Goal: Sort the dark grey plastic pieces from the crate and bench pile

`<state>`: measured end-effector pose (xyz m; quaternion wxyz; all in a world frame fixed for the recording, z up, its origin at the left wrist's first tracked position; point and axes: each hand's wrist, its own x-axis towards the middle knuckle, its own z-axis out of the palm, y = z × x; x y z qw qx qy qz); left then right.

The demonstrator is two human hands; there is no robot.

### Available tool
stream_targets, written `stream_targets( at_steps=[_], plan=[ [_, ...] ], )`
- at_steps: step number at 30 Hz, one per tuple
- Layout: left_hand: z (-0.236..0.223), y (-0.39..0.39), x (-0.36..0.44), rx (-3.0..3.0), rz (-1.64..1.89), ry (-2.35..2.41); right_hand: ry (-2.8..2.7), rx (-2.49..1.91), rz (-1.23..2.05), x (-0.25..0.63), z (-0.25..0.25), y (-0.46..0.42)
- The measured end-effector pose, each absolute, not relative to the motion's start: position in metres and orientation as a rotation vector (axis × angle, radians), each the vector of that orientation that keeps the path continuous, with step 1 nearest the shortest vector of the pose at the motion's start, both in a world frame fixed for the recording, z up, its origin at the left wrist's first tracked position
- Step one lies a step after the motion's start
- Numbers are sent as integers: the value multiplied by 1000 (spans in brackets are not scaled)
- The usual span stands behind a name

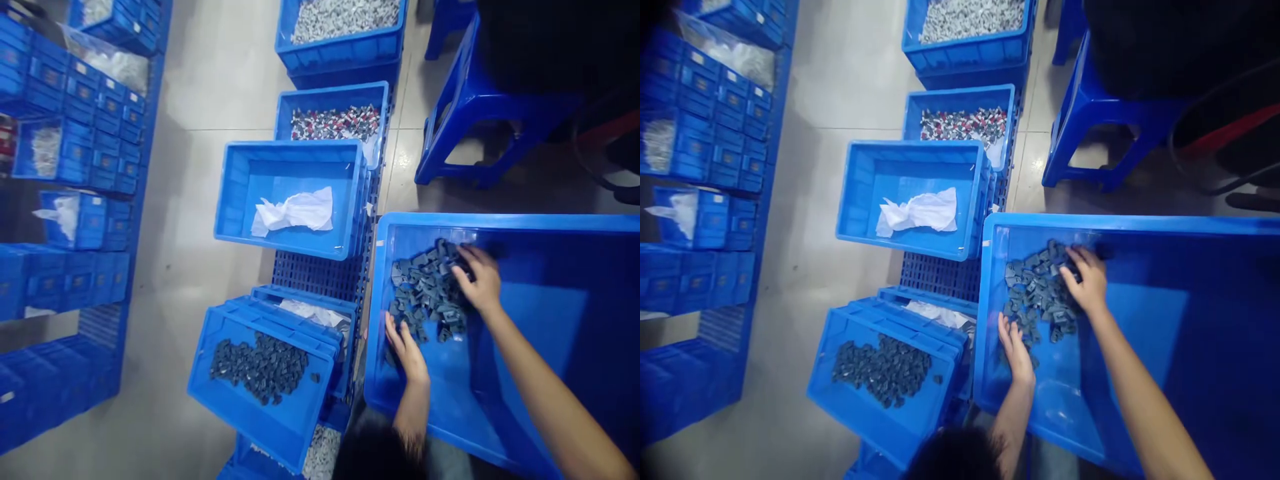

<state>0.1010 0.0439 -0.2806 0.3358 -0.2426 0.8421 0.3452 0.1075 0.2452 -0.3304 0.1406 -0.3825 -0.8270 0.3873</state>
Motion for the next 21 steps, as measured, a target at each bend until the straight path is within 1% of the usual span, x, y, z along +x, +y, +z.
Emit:
stream_targets(
  at_steps=[4, 7, 9, 12, 15, 18, 21],
  plan=[
    [-270, 77, 65, -552, 1195, 1919, -2312, -1034, 1297, 102, -330, 193],
    [-267, 92, 47, -662, 1422, 1545, -2158, -1104, 1415, 103, -330, 172],
    [-265, 96, 41, -754, 1504, 1418, -2030, -1157, 1505, 103, -329, 164],
    [-262, 102, 34, -869, 1530, 1389, -1803, -1220, 1639, 101, -326, 155],
    [-253, 108, 33, -765, 1545, 1444, -1519, -1302, 1696, 97, -316, 144],
    [-237, 114, 39, -538, 1561, 1501, -1249, -1377, 1636, 93, -293, 136],
    [-209, 120, 51, -364, 1581, 1516, -1065, -1400, 1522, 92, -250, 136]
  ],
)
